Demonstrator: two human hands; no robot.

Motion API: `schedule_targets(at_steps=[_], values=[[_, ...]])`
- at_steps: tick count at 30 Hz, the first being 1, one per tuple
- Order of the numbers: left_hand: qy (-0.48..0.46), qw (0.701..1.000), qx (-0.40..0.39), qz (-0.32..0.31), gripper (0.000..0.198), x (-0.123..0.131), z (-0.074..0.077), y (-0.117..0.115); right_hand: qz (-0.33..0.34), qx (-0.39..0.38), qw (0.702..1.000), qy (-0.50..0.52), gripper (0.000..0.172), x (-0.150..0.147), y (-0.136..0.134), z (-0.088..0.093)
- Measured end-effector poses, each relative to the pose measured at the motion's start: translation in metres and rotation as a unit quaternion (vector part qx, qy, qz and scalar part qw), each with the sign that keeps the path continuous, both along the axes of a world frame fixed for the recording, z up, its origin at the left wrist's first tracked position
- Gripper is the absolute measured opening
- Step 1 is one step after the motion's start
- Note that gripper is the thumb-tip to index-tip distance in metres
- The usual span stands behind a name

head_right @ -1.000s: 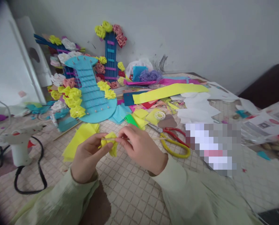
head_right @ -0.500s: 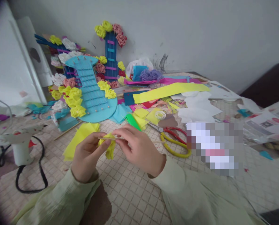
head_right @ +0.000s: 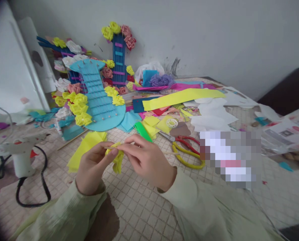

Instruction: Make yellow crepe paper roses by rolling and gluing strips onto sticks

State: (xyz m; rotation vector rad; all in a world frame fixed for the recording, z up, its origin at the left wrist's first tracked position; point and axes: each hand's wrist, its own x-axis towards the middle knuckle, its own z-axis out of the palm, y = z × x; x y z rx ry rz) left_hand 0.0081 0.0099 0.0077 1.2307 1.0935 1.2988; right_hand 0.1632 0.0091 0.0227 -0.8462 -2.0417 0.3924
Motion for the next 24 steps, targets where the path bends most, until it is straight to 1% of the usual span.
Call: schedule_targets(at_steps=[3,6,9,13,15,19,24], values=[[0.002,1.0,-0.002,0.002,0.013,-0.0002,-0.0019,0.0,-0.008,-0.003,1.0,0.006,0.023,-0.0007,0.0002,0.0012],[0.016,1.0,0.013,0.006,0.012,-0.0004,-0.0027,-0.0007,-0.023,-0.017,0.999,0.019,0.02,-0.0019,0.0002,0.0024],[0.042,0.999,0.03,0.004,0.012,-0.0007,-0.0026,-0.0024,-0.049,-0.05,0.996,0.047,0.016,-0.0028,-0.0001,0.0023],[0.072,0.996,0.058,0.001,0.011,-0.0006,-0.0033,-0.004,-0.074,-0.087,0.991,0.065,0.016,-0.0034,-0.0007,0.0016],[0.066,0.996,0.06,0.001,0.013,0.0001,-0.0036,-0.0043,-0.088,-0.09,0.99,0.063,0.015,-0.0036,-0.001,0.0016],[0.018,0.999,0.034,-0.015,0.016,0.0016,-0.0029,-0.0046,-0.118,-0.087,0.987,0.062,0.014,-0.0044,-0.0015,0.0013],[-0.007,1.0,0.008,-0.02,0.016,0.0035,-0.0037,-0.0063,-0.13,-0.08,0.986,0.063,0.013,-0.0063,-0.0025,-0.0005]])
